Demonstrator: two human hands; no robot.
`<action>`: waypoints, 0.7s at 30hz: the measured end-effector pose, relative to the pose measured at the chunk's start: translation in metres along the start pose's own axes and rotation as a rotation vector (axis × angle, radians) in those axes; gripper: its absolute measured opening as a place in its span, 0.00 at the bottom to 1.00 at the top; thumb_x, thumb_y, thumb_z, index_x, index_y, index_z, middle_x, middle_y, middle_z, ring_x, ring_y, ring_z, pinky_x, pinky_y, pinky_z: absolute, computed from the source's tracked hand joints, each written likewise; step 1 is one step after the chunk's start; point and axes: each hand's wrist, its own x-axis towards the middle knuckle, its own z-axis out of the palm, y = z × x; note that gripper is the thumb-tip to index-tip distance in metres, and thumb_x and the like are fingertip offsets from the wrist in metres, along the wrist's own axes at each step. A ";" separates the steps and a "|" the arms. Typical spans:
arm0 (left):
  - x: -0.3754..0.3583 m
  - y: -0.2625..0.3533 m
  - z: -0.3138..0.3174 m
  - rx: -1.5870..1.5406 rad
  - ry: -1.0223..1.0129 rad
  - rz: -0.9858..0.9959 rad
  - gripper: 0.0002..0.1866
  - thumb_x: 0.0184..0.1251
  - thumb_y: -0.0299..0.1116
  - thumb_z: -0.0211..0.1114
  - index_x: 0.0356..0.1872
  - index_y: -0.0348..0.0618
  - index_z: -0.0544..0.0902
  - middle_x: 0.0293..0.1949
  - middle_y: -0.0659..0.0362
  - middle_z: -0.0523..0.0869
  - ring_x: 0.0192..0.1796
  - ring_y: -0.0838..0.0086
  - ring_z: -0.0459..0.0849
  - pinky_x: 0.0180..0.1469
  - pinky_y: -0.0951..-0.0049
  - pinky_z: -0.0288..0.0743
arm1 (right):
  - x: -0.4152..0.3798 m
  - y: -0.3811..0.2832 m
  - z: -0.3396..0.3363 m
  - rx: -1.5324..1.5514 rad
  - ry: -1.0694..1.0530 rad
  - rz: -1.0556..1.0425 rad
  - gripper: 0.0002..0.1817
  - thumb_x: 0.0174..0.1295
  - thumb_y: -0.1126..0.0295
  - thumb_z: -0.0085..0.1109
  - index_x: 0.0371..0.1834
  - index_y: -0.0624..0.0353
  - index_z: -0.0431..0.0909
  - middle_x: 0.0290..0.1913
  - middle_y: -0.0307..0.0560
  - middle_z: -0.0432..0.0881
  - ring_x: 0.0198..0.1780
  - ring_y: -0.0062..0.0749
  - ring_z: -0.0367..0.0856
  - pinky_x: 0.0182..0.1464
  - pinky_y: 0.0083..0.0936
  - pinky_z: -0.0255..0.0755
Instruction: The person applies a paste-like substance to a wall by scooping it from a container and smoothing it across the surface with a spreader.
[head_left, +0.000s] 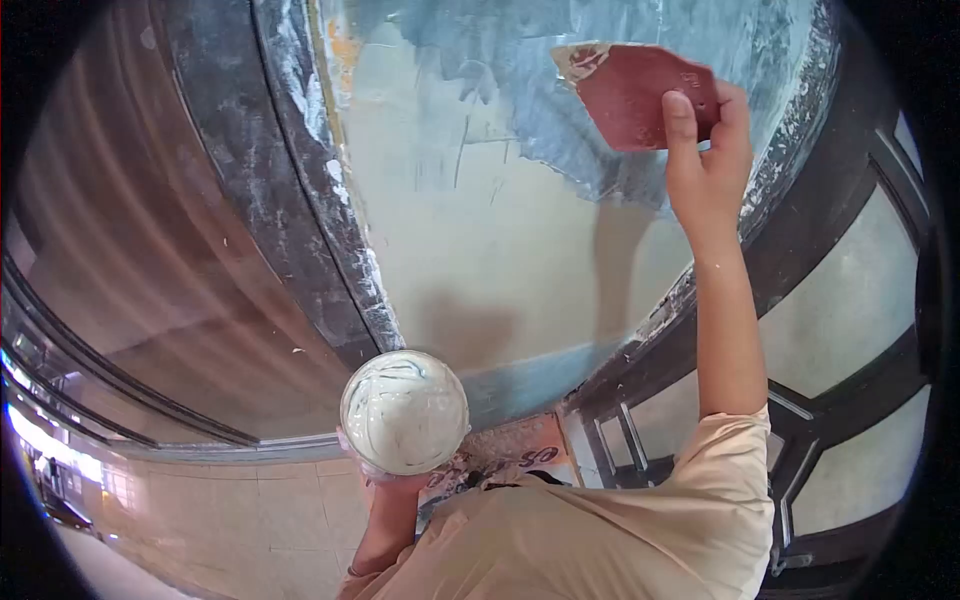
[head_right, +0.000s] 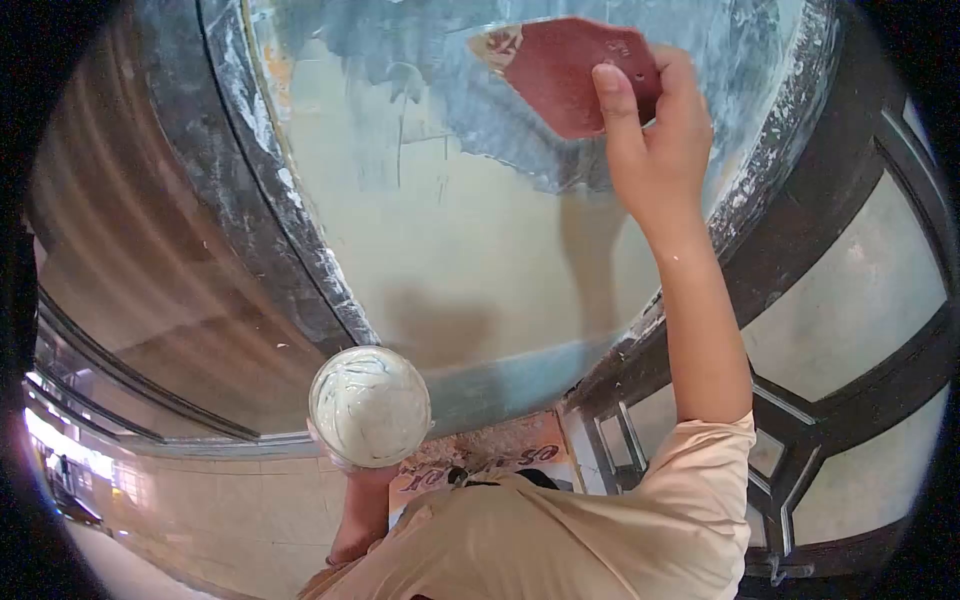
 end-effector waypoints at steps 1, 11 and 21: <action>0.000 0.000 0.002 -0.002 -0.007 -0.004 0.56 0.54 0.52 0.70 0.73 0.62 0.36 0.73 0.55 0.52 0.72 0.58 0.59 0.71 0.44 0.55 | -0.004 0.000 -0.001 0.000 -0.013 -0.039 0.12 0.62 0.57 0.59 0.37 0.53 0.78 0.32 0.45 0.82 0.36 0.43 0.79 0.45 0.39 0.63; -0.001 -0.016 0.004 -0.962 0.061 -0.164 0.44 0.60 0.63 0.49 0.74 0.61 0.44 0.73 0.58 0.55 0.71 0.58 0.61 0.70 0.46 0.56 | -0.076 0.085 -0.010 -0.595 -0.412 -0.287 0.13 0.60 0.56 0.60 0.40 0.51 0.80 0.35 0.46 0.82 0.39 0.38 0.80 0.47 0.39 0.60; 0.008 -0.034 0.039 0.128 -0.061 -0.103 0.40 0.68 0.68 0.27 0.73 0.55 0.54 0.73 0.58 0.57 0.73 0.60 0.58 0.73 0.52 0.53 | -0.118 0.092 -0.041 -0.314 -0.372 -0.024 0.10 0.50 0.66 0.61 0.35 0.55 0.76 0.32 0.46 0.80 0.36 0.45 0.76 0.49 0.40 0.59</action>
